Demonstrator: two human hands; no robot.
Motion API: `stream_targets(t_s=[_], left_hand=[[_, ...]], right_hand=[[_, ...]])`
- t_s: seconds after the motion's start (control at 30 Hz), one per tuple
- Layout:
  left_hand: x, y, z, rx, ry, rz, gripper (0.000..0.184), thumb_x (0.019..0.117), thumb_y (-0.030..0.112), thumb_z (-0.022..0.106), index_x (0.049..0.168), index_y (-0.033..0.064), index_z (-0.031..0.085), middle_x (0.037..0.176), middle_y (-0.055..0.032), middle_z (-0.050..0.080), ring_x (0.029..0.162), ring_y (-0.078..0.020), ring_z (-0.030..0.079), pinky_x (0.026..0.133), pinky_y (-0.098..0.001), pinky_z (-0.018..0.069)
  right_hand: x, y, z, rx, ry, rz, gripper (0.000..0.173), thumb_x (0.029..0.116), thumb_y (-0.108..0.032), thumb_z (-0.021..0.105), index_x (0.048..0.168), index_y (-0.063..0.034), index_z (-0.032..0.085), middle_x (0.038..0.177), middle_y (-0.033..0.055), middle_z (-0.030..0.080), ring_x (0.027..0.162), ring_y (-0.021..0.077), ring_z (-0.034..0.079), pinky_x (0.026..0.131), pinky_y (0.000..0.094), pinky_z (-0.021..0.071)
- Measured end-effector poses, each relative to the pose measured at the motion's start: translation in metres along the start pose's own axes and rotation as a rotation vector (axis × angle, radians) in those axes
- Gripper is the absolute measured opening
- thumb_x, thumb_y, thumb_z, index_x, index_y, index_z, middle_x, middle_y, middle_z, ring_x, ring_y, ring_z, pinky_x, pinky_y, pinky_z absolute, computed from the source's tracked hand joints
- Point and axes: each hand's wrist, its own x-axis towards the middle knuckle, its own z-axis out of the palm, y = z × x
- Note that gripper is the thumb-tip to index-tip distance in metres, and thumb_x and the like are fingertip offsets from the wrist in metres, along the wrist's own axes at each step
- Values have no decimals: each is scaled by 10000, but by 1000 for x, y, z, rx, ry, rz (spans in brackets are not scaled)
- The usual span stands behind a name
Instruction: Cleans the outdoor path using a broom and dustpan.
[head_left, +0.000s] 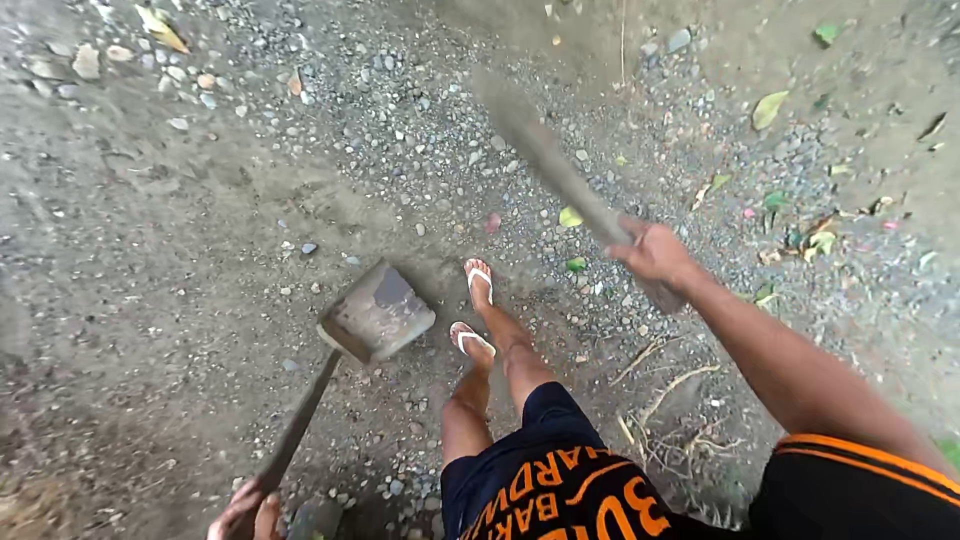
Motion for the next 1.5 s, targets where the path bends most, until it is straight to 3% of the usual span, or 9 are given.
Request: stream_targets(t_s=[0.17,0.23,0.37,0.5,0.67,0.83,1.07,1.23,1.5], left_hand=[[59,18,37,121,-18,44,244,922,50,609,1092,-110,541,1326,-179,591,1299,-177,547,1111,-362,460],[74,21,49,146,-41,43,237,914,43,603,1084,-108,535,1333,-189,581,1303,-178,544,1113,-355,456],[89,26,73,202,-93,-1,307,929,58,599,1151,-141,523,1377,-245,549,1336,-215,522,1124,-358,442],[100,29,97,191,-95,-14,349,931,35,596,1210,-155,506,1373,-248,551,1313,-208,533,1115,-346,441],[112,51,125,275,-123,-59,376,951,22,580,1246,-184,473,1404,-299,519,1339,-252,511,1143,-355,404],[134,67,146,313,-134,-94,391,941,14,587,1268,-170,477,1397,-286,531,1305,-255,520,1104,-380,430],[195,105,160,466,-269,-199,458,945,80,643,1358,-52,496,1420,-203,534,1186,-233,561,929,-446,523],[243,137,163,515,-318,-345,476,976,128,659,1409,16,495,1356,-179,552,1129,-248,559,915,-501,512],[271,148,172,522,-318,-437,436,956,97,675,1362,24,535,1264,-178,598,1048,-263,584,843,-503,525]], right_hand=[[23,17,80,-174,-466,26,509,956,-436,705,1370,-145,653,1233,224,692,1164,446,645,967,698,483],[46,44,70,-222,-310,92,378,956,-408,698,1224,-142,713,1120,222,719,1056,456,683,840,716,524],[20,93,14,-87,73,345,474,987,-394,643,1381,-139,576,1063,304,694,976,543,678,744,744,516],[-72,139,39,515,307,493,578,942,-420,723,1391,-96,558,1050,270,689,929,452,682,791,690,524],[-187,114,176,1102,67,875,451,934,-242,722,1272,21,581,977,172,670,827,255,665,765,470,569],[-156,76,253,1529,-64,1197,455,954,-318,722,1223,32,613,994,180,657,822,259,637,745,462,554],[62,37,101,1761,153,762,523,843,-265,806,1257,1,627,1123,210,684,999,321,676,859,530,574],[48,0,45,1594,221,389,706,833,-279,824,1455,-123,528,1181,201,692,1020,344,692,855,582,577],[11,-113,43,2125,-26,985,352,916,-180,738,1190,9,625,963,179,684,805,271,681,720,453,591]])
